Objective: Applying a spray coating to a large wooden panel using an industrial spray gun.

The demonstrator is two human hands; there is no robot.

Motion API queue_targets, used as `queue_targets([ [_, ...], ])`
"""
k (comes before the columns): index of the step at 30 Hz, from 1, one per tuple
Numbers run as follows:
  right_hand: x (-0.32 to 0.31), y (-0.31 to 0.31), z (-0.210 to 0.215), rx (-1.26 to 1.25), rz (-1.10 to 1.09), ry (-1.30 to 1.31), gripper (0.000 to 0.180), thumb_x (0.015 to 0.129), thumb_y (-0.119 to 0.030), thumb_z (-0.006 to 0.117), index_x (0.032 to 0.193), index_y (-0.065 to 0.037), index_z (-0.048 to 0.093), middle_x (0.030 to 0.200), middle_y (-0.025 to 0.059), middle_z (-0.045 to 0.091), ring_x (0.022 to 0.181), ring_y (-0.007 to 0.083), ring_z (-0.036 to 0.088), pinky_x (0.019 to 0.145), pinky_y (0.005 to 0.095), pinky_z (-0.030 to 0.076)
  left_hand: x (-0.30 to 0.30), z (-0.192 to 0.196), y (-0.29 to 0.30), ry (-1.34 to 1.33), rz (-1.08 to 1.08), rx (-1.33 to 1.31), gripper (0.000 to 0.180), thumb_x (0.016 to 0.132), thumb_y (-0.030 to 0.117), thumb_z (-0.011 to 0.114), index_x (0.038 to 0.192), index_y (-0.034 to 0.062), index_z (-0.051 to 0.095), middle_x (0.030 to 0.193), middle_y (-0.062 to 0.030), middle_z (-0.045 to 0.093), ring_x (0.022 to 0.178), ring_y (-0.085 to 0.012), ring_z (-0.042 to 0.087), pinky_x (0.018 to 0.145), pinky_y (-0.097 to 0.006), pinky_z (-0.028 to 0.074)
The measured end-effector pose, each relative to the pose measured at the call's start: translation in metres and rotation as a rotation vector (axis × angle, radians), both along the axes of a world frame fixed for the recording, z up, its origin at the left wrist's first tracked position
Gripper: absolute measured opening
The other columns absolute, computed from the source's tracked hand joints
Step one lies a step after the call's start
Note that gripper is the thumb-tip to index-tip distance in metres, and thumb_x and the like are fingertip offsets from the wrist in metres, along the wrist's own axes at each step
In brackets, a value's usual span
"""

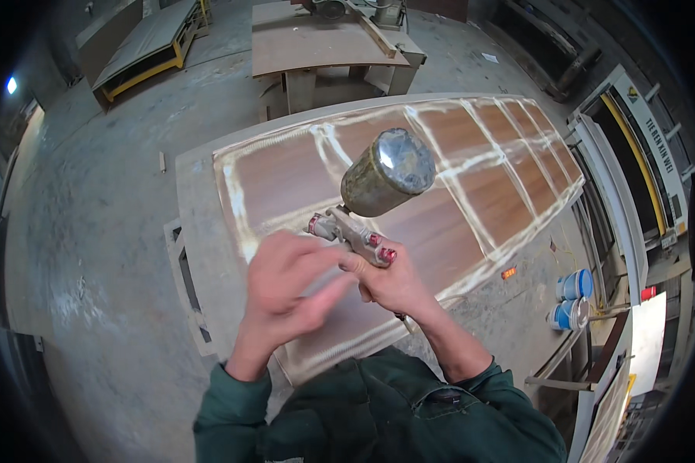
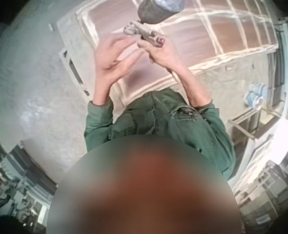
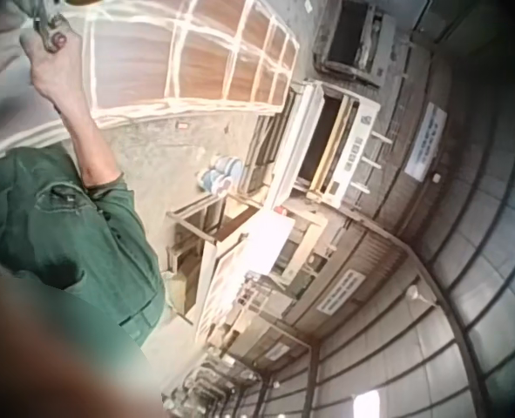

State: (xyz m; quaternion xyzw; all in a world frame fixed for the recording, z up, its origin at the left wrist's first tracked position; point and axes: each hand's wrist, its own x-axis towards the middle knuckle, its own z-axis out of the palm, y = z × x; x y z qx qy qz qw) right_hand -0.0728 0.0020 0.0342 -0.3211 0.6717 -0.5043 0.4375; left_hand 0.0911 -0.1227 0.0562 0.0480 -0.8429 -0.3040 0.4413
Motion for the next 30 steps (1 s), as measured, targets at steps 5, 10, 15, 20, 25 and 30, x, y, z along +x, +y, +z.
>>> queue_targets([
  [5,0.010,0.053,-0.012,-0.162,0.037,0.321,0.047,0.087,-0.003,0.070,0.134,-0.005,0.064,0.093,0.0207,0.072,0.082,0.0276,0.073,0.076,0.0360,0.056,-0.028,0.037,0.022,-0.309,-0.276,-0.145,0.020,0.079,0.011,0.084,0.096,0.0081,0.075,0.081,-0.0056,0.067,0.068,-0.0253,0.066,0.059,-0.034,0.050],
  [10,0.014,0.092,-0.023,-0.223,-0.001,0.456,0.045,0.084,-0.004,0.070,0.129,-0.003,0.067,0.096,0.0245,0.072,0.090,0.0409,0.074,0.075,0.0426,0.058,-0.040,0.032,0.039,-0.370,-0.448,-0.248,0.010,0.078,0.011,0.080,0.086,0.0102,0.074,0.077,-0.0028,0.069,0.065,-0.0235,0.067,0.052,-0.035,0.049],
  [15,0.008,0.109,-0.036,-0.245,-0.015,0.513,0.037,0.078,-0.002,0.067,0.115,0.000,0.068,0.092,0.0254,0.071,0.086,0.0460,0.071,0.072,0.0482,0.058,-0.048,0.019,0.054,-0.367,-0.530,-0.211,0.018,0.082,0.017,0.067,0.067,0.0107,0.059,0.064,-0.0069,0.060,0.059,-0.0311,0.062,0.049,-0.041,0.045],
  [20,0.002,0.117,-0.046,-0.202,0.077,0.611,0.025,0.076,-0.003,0.067,0.100,0.001,0.065,0.086,0.0251,0.069,0.081,0.0486,0.068,0.069,0.0531,0.056,-0.048,0.014,0.065,-0.384,-0.560,-0.248,0.012,0.071,0.015,0.065,0.065,0.0081,0.057,0.060,-0.0085,0.059,0.057,-0.0320,0.062,0.047,-0.045,0.044],
  [25,-0.002,0.114,-0.049,-0.256,0.051,0.637,0.023,0.075,-0.003,0.068,0.097,0.002,0.064,0.085,0.0251,0.069,0.080,0.0491,0.068,0.067,0.0536,0.054,-0.047,0.017,0.072,-0.417,-0.462,-0.325,0.013,0.076,0.017,0.069,0.075,0.0068,0.061,0.072,-0.0061,0.062,0.061,-0.0277,0.064,0.048,-0.042,0.046],
  [30,-0.013,0.116,-0.042,-0.164,0.055,0.594,0.035,0.079,-0.002,0.073,0.114,0.004,0.069,0.109,0.0230,0.072,0.100,0.0394,0.072,0.084,0.0419,0.055,-0.053,0.009,0.065,-0.295,-0.445,-0.339,0.014,0.084,0.014,0.071,0.080,0.0070,0.060,0.076,-0.0041,0.058,0.062,-0.0216,0.064,0.047,-0.037,0.047],
])
